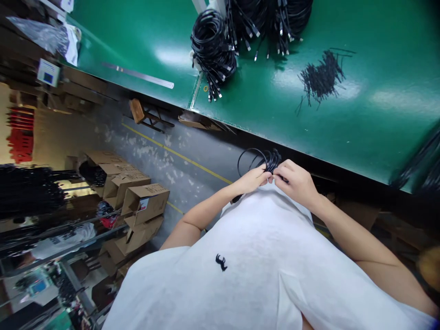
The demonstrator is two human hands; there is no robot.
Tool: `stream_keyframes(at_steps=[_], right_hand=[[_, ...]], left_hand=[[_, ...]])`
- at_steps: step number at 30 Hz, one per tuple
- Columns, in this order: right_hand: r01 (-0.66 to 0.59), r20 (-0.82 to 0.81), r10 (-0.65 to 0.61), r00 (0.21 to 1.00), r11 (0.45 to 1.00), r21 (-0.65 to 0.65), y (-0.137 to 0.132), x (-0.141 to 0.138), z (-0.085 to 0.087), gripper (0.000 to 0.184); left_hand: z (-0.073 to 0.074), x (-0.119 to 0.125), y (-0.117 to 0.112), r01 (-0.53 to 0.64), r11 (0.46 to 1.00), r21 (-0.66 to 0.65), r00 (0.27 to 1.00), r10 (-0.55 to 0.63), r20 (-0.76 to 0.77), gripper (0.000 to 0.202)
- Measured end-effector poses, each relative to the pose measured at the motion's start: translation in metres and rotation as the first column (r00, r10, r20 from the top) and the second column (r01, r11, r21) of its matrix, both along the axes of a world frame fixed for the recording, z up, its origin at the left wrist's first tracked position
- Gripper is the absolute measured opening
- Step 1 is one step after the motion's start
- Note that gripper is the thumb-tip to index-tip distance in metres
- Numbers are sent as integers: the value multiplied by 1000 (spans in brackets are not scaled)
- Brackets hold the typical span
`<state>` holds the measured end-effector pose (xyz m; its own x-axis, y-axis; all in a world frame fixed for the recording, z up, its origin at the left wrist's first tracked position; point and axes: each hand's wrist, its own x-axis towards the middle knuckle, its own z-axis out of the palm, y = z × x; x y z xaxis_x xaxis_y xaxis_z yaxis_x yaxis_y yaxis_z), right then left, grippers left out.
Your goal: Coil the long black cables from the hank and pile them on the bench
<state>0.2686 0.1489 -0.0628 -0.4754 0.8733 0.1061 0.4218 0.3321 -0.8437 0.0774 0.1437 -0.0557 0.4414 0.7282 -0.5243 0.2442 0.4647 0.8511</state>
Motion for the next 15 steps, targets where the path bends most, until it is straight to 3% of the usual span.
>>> stream_keyframes(at_steps=[2,4,6,10,15], right_hand=[[-205,145,172,974,945,255,10,2,8,21],[-426,242,355,903,814,395,22,4,13,26],[-555,325,450,832,686,471,31,7,17,32],[-661,553,373,745,529,533,38,14,26,34],[-751,721,233,652,327,574,40,12,36,35]], left_hand=[[-5,3,1,26,998,-50,999,-24,45,25],[-8,6,3,49,992,-113,993,-37,111,23],[-10,7,6,56,982,-182,987,-27,161,21],[-8,5,13,72,943,-324,958,25,286,28],[-4,2,16,36,925,-377,920,117,374,48]])
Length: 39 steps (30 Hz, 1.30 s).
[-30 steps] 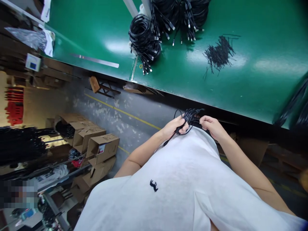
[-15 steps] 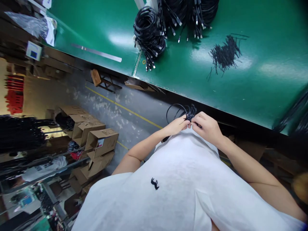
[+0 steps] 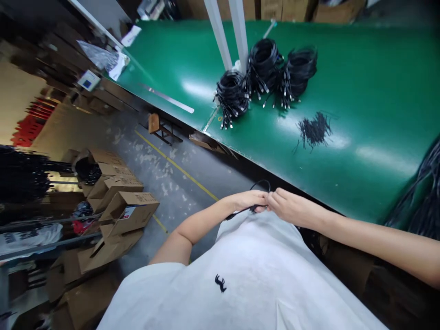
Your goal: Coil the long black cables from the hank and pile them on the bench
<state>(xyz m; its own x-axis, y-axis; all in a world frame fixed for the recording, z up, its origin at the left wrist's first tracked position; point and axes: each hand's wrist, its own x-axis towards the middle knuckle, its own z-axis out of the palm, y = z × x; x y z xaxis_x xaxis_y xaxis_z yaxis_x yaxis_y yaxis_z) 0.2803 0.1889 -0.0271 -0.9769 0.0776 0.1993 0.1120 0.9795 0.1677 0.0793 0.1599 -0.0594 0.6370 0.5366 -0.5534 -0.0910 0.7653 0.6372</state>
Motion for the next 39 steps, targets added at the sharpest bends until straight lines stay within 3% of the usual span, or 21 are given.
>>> stream_keyframes(at_steps=[8,12,14,17,20,23,26,28,29,31,33,34,36,37,38,39], right_hand=[[-140,40,135,990,972,189,11,-7,5,34],[-70,104,50,993,977,203,5,-9,1,36],[1,156,-21,988,992,128,6,-11,-3,34],[135,256,-99,962,982,-129,19,-14,-10,26],[322,377,-180,908,877,-357,36,-16,-14,19],[510,470,-303,829,755,-413,47,-20,-18,19],[615,473,-427,771,694,-376,55,-25,-25,23],[632,441,-475,761,697,-340,60,-28,-31,25],[625,419,-484,768,707,-329,62,-28,-34,25],[590,372,-474,798,740,-323,64,-26,-41,23],[536,335,-434,836,777,-331,63,-24,-48,19],[509,326,-409,852,792,-336,62,-23,-52,19],[470,341,-358,869,813,-345,59,-22,-58,19],[463,360,-340,869,815,-348,58,-22,-61,20],[463,381,-329,864,814,-350,58,-22,-63,20],[470,401,-325,857,810,-350,59,-23,-65,20]], left_hand=[[9,4,6,49,998,32,999,-49,-8,47],[15,13,9,15,999,36,997,-12,-77,35],[15,16,12,18,999,51,993,-12,-118,24],[10,18,19,38,993,108,986,-20,-167,12],[-1,23,25,31,987,161,961,14,-275,23],[-19,33,29,-109,966,236,869,208,-448,44],[-37,40,31,-304,881,363,755,455,-472,58],[-44,37,34,-264,819,509,745,509,-432,60],[-44,32,35,-161,778,608,745,500,-442,59],[-41,19,42,166,640,750,699,460,-547,52],[-34,4,51,485,477,733,583,449,-678,42],[-31,-1,57,597,397,698,538,447,-715,40],[-29,-5,68,729,241,640,523,407,-749,34],[-31,-2,72,765,191,616,525,371,-766,30],[-35,2,75,789,179,588,513,336,-790,27],[-40,9,76,799,215,561,487,316,-814,25]])
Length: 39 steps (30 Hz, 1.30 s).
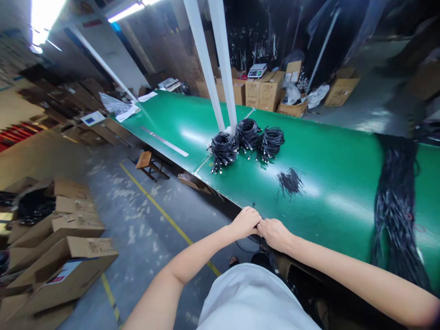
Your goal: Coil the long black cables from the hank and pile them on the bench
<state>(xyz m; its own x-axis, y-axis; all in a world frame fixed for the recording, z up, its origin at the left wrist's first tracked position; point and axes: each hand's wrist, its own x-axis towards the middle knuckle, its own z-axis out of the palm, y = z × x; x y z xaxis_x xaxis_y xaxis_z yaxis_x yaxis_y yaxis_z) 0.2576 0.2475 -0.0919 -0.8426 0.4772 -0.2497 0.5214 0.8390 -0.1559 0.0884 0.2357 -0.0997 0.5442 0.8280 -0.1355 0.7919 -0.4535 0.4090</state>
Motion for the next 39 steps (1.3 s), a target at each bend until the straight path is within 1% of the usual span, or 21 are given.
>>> stream_keyframes(at_steps=[2,4,6,7,9,11,12,15,16,19,20,22,24,26,28,29,31,34,36,37,39], right_hand=[[31,29,-31,999,1000,-1,5,0,-2,20],[82,54,-83,995,996,20,12,3,-3,22],[119,80,-121,989,992,39,16,6,-2,22],[123,89,-126,988,991,45,16,8,0,21],[94,101,-98,990,995,43,11,9,3,21],[39,99,-42,994,999,33,2,6,6,22],[8,96,-11,995,1000,30,-2,4,8,22],[-46,101,42,994,998,42,-7,-4,10,22],[-42,110,36,993,998,49,-5,-6,8,22],[33,145,-42,988,997,68,10,-1,1,19],[63,154,-74,985,995,74,16,3,-1,18],[112,163,-124,979,990,80,24,12,-4,19],[131,153,-141,978,989,74,25,20,-3,22],[114,127,-119,985,992,48,20,22,0,24],[81,96,-81,992,997,5,11,19,4,25],[69,81,-68,994,997,-18,7,16,5,24],[82,65,-79,995,995,-55,2,11,7,25],[198,64,-193,979,977,-75,2,4,3,28],[311,73,-306,949,947,-81,5,1,-2,27],[370,80,-364,928,925,-86,6,-2,-5,26],[487,88,-480,873,867,-106,6,-7,-11,23]], left_hand=[[-13,16,-5,-176,982,-67,984,176,4,22],[-22,27,-17,-379,909,-175,908,401,120,35],[-24,27,-27,-398,857,-328,829,489,271,56],[-22,23,-30,-369,861,-351,813,482,327,62],[-16,11,-30,-328,910,-255,833,406,376,65],[-11,1,-23,-298,941,-159,883,335,328,63],[-11,0,-18,-286,939,-190,903,331,275,57],[-22,16,-12,-323,859,-396,917,388,95,21],[-27,26,-15,-371,829,-419,898,435,65,22],[-39,57,-34,-444,785,-432,789,571,226,40],[-41,63,-41,-399,792,-462,764,566,309,49],[-37,65,-52,-200,843,-499,780,445,439,59],[-27,54,-53,-106,906,-411,843,301,447,46],[-14,37,-43,-223,956,-188,883,280,375,40],[-3,23,-28,-295,955,19,921,279,272,48],[0,20,-21,-266,963,42,946,253,202,52],[0,19,-11,-213,976,-50,976,215,31,40],[-17,31,-12,-350,913,-209,937,337,-94,24],[-35,42,-18,-442,845,-299,881,472,32,21],[-43,48,-21,-463,798,-386,826,546,138,20],[-55,57,-25,-404,658,-635,606,713,354,23]])
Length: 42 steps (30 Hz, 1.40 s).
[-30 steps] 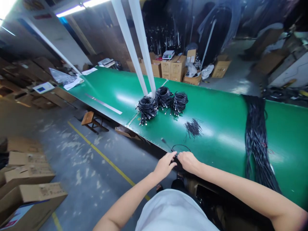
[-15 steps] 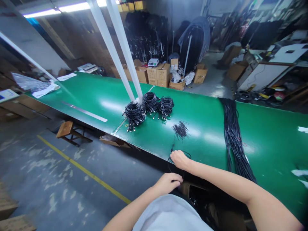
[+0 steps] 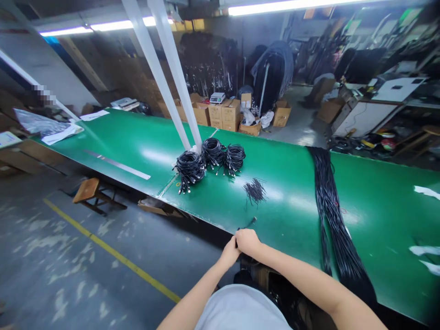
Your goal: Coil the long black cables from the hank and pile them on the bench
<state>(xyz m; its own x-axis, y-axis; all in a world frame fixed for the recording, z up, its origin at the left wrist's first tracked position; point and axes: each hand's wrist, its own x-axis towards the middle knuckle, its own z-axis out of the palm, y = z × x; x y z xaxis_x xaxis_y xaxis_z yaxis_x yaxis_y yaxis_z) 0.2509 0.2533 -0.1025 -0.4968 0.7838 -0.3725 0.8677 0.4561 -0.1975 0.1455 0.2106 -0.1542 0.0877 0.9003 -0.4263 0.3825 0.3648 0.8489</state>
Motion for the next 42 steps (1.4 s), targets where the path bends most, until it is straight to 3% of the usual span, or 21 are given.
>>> stream_keyframes(at_steps=[2,3,5,8,12,15,17,19,21,22,23,25,27,29,30,32,35,38,40,42], right_hand=[[126,-26,-126,992,992,-33,-4,-4,-1,22],[184,-49,-187,981,981,-56,-7,-6,0,23],[287,-115,-301,947,950,-121,-13,-5,3,25],[367,-241,-435,867,887,-281,-17,6,0,24],[342,-384,-560,734,793,-505,-22,26,-8,37],[318,-454,-596,662,773,-549,-32,40,3,35],[290,-540,-539,646,828,-480,-38,54,16,31],[367,-641,-486,594,873,-322,-40,73,26,27],[511,-711,-478,515,838,-193,-35,92,29,28],[551,-734,-494,466,811,-196,-30,101,26,37],[534,-746,-519,417,804,-261,-24,106,21,47],[340,-721,-624,302,777,-530,-13,109,7,49],[142,-616,-774,143,632,-761,-4,103,-6,41],[99,-515,-856,-43,509,-855,1,93,-12,36],[107,-493,-860,-130,482,-870,4,88,-12,35],[100,-486,-844,-227,476,-874,7,81,-12,33],[76,-496,-837,-230,493,-867,7,68,-12,41],[106,-427,-842,-330,416,-903,4,49,-18,42],[139,-374,-805,-461,351,-926,6,38,-22,32],[201,-382,-758,-529,325,-924,15,33,-26,31]], left_hand=[[-1,7,-2,-149,980,-134,927,185,326,17],[2,9,-3,-202,962,-183,873,261,412,11],[9,11,-4,-281,933,-223,827,353,437,2],[12,10,-6,-376,886,-272,786,460,413,12],[14,10,-16,-296,901,-317,754,424,502,31],[30,13,-19,-213,923,-320,699,373,610,31],[43,14,-17,-218,920,-326,686,382,619,26],[56,14,-13,-214,922,-322,679,378,630,22],[69,14,-7,-184,931,-315,685,351,638,21],[74,14,-3,-162,934,-319,692,338,638,21],[79,15,-1,-142,934,-328,700,329,634,22],[85,17,5,-136,927,-349,718,335,610,23],[82,20,8,-189,921,-342,743,362,564,22],[73,22,10,-269,912,-308,764,397,508,22],[68,23,11,-307,904,-297,767,419,485,23],[56,26,14,-404,873,-274,751,487,445,26],[42,31,25,-602,782,-164,683,610,402,30],[33,37,43,-725,688,-34,628,681,376,29],[31,40,51,-740,671,-49,611,700,369,30],[32,40,55,-695,701,-156,598,686,415,33]])
